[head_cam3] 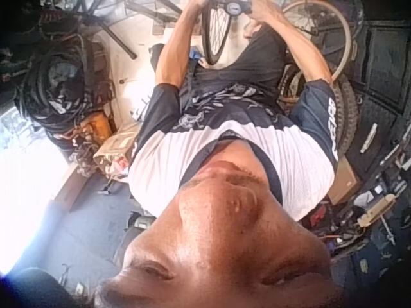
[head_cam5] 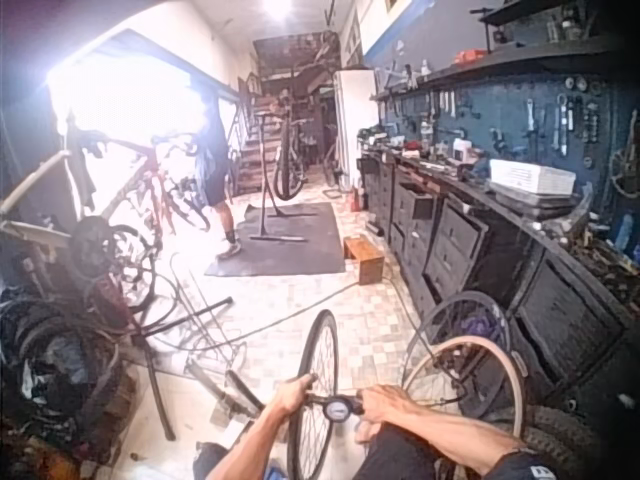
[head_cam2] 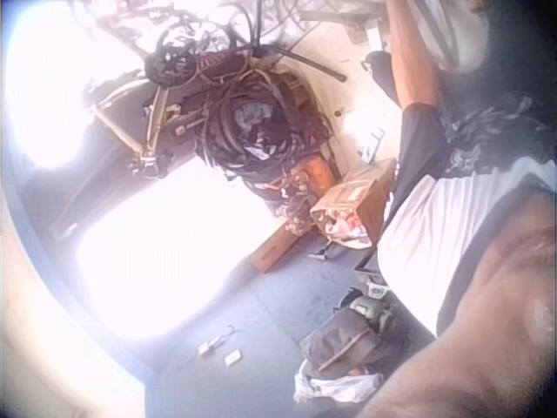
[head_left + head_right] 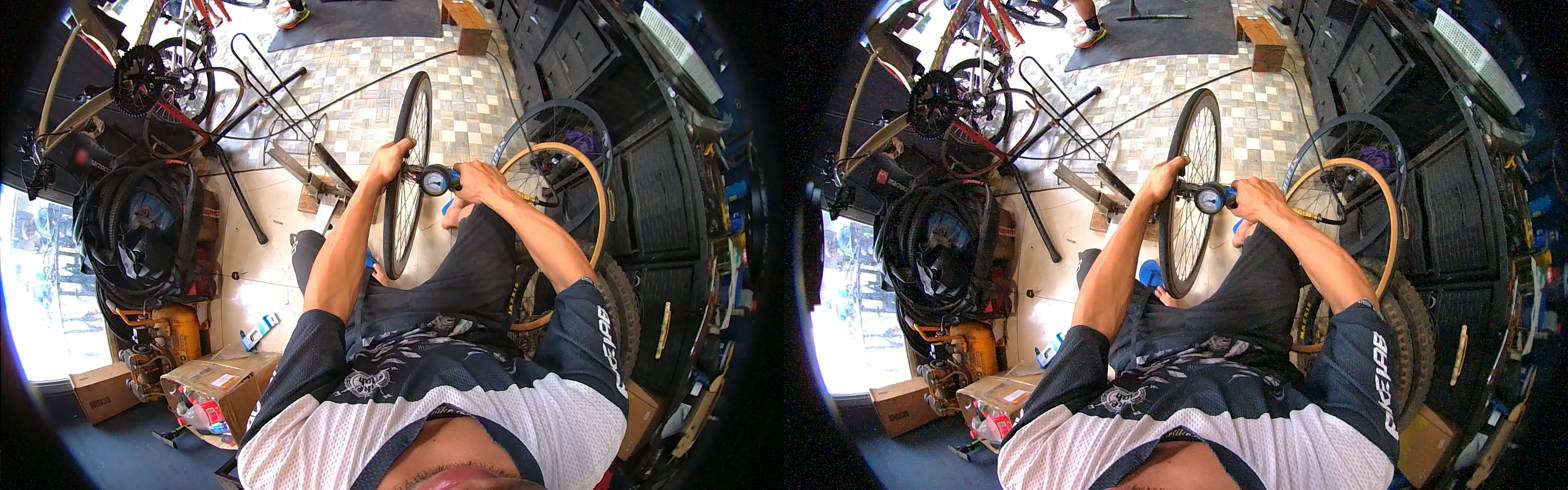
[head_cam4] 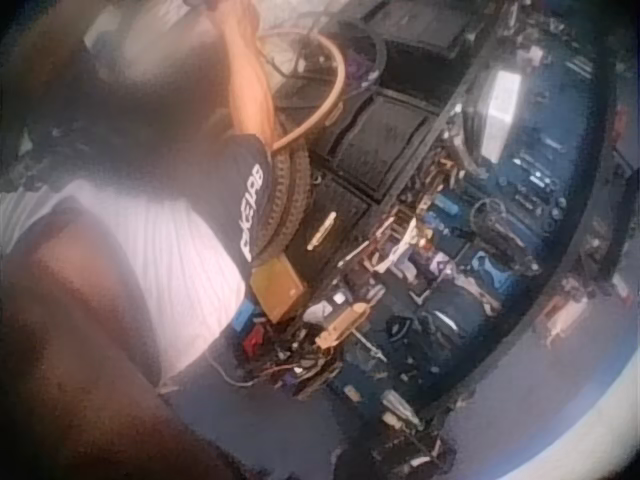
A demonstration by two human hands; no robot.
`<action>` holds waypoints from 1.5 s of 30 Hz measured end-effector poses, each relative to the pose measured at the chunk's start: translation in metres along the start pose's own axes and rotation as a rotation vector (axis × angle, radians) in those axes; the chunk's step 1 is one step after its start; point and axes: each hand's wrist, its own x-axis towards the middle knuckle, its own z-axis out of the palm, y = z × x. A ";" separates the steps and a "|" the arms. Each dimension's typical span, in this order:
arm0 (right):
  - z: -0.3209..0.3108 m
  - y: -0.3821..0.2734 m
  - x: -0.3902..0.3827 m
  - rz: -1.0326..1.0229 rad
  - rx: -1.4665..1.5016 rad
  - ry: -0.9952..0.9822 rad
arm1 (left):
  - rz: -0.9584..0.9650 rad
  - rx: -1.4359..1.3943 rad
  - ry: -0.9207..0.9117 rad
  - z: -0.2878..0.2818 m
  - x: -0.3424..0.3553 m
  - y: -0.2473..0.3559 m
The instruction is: The person installs a tire onto a bicycle wheel, inflates it using a floor pump, and then unpacks a new cassette from a box. They handle the tire, wheel, pump, and cassette throughout the process.
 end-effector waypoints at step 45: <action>0.001 -0.001 0.003 -0.019 0.025 0.013 | -0.009 -0.070 0.019 0.000 0.009 -0.014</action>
